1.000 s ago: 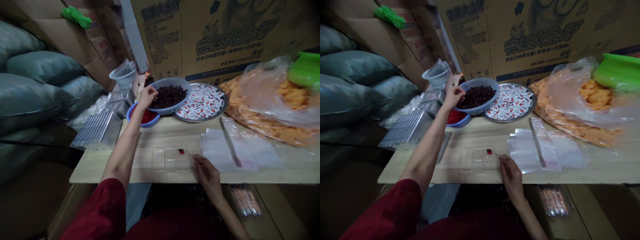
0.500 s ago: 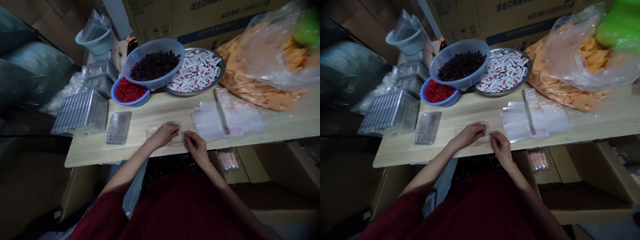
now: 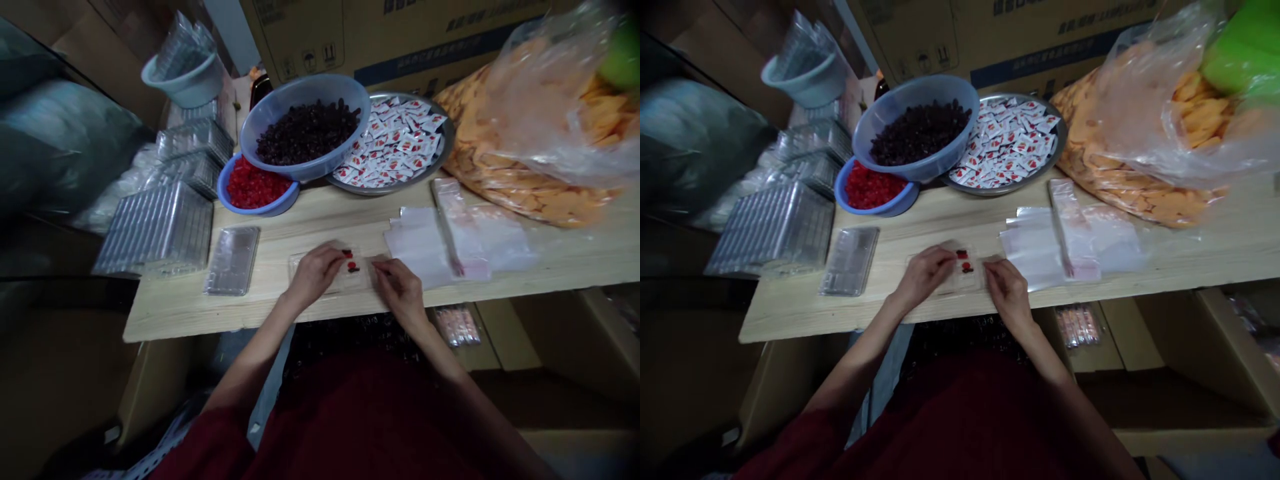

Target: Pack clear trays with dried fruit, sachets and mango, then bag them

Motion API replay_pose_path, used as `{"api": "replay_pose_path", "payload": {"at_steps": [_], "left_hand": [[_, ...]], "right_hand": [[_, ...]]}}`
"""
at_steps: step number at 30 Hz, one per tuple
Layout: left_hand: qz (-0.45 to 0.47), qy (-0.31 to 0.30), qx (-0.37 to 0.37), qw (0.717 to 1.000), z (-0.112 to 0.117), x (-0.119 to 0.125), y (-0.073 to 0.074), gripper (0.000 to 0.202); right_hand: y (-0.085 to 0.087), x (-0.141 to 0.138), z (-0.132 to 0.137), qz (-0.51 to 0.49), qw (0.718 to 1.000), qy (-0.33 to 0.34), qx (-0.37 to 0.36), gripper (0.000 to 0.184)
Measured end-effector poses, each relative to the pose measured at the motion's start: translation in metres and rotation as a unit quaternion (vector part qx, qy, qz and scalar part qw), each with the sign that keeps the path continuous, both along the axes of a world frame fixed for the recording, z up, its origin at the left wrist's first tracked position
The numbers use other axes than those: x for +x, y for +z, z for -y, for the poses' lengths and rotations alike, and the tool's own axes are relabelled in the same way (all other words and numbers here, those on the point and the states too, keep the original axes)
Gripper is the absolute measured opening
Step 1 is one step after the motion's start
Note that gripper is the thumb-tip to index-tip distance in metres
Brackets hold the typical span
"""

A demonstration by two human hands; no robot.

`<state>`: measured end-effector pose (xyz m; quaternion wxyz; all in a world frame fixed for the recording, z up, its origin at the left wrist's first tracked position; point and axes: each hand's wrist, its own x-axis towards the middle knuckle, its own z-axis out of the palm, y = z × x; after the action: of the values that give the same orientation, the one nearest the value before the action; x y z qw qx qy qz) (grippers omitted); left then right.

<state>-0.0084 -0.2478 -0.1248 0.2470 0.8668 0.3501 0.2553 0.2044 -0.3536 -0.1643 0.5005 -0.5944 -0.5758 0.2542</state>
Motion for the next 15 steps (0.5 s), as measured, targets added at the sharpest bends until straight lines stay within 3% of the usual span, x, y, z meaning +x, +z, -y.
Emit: {"api": "replay_pose_path", "payload": {"at_steps": [2,4,6,9,11,15], "left_hand": [[0.056,0.129,0.046,0.989,-0.024,-0.025,0.012,0.020],[0.081,0.265,0.108,0.955,-0.062,-0.055,0.023,0.020],[0.041,0.340,0.133,0.930,-0.107,-0.081,0.030,0.019],[-0.097,0.351,0.066,0.929,-0.170,-0.100,0.031,0.034],[-0.143,0.351,0.014,0.925,-0.200,-0.100,0.029,0.042],[-0.080,0.319,-0.042,0.943,-0.223,-0.100,0.025,0.020]], "right_hand": [[0.004,0.009,-0.006,0.013,1.000,-0.009,0.008,0.018],[0.003,0.014,-0.010,0.028,1.000,-0.006,0.012,0.018],[-0.002,0.012,-0.012,0.045,0.999,0.004,0.016,0.019],[-0.012,-0.002,-0.009,0.054,0.998,0.025,0.026,0.022],[-0.018,-0.012,-0.002,0.042,0.998,0.031,0.032,0.021],[-0.029,-0.021,0.010,0.010,1.000,0.016,0.020,0.019]]}}
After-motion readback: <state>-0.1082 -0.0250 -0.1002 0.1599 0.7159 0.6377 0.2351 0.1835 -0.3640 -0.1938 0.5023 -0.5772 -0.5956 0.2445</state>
